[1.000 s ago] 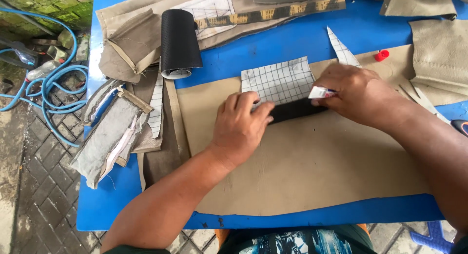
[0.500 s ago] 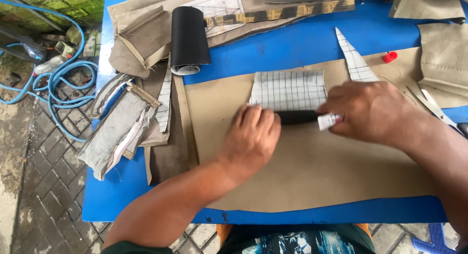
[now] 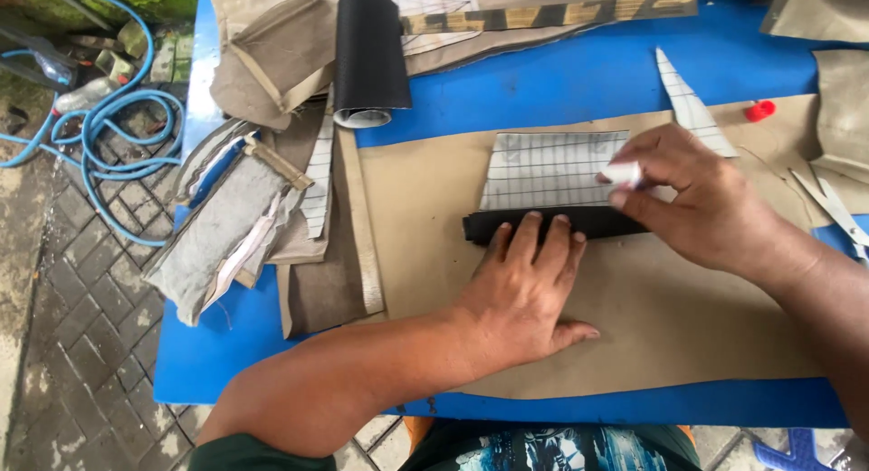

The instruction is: Applying glue to the edges of leather pieces and folding them over to create seams.

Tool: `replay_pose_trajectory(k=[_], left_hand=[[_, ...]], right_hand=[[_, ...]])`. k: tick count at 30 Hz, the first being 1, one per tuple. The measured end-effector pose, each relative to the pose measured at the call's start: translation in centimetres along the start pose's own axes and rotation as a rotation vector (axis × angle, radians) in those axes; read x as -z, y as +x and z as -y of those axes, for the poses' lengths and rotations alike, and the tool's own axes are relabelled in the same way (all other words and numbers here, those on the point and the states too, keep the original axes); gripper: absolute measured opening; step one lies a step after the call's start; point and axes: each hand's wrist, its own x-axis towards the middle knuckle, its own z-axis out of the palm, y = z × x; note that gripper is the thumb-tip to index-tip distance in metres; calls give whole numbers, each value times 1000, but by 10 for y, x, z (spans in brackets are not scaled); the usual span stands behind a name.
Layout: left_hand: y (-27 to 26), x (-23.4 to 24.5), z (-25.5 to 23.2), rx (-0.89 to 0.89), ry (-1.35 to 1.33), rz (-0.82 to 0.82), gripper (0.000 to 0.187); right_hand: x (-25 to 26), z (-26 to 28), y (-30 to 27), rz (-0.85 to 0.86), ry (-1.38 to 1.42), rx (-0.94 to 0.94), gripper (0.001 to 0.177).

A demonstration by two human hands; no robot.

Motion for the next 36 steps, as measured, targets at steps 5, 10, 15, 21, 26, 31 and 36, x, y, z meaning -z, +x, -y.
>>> replay_pose_trajectory(k=[5, 10, 15, 21, 26, 31, 36], left_hand=[[-2, 1, -1, 35, 50, -7, 105], [-2, -3, -2, 22, 90, 3, 102], [-1, -1, 0, 28, 16, -12, 96], [-1, -5, 2, 19, -59, -55, 88], [0, 0, 1, 16, -1, -53, 100], [-1, 1, 1, 10, 33, -40, 106], [0, 5, 1, -17, 6, -15, 102]], right_hand=[[-3, 15, 14, -29, -154, -142, 35], [-23, 57, 46, 120, 49, -483, 18], [-63, 70, 70, 112, 191, -446, 19], [-73, 57, 74, 155, 34, -235, 21], [-48, 44, 62, 180, -42, -72, 11], [-11, 25, 41, 175, -98, -72, 10], [27, 27, 26, 255, -199, -523, 11]])
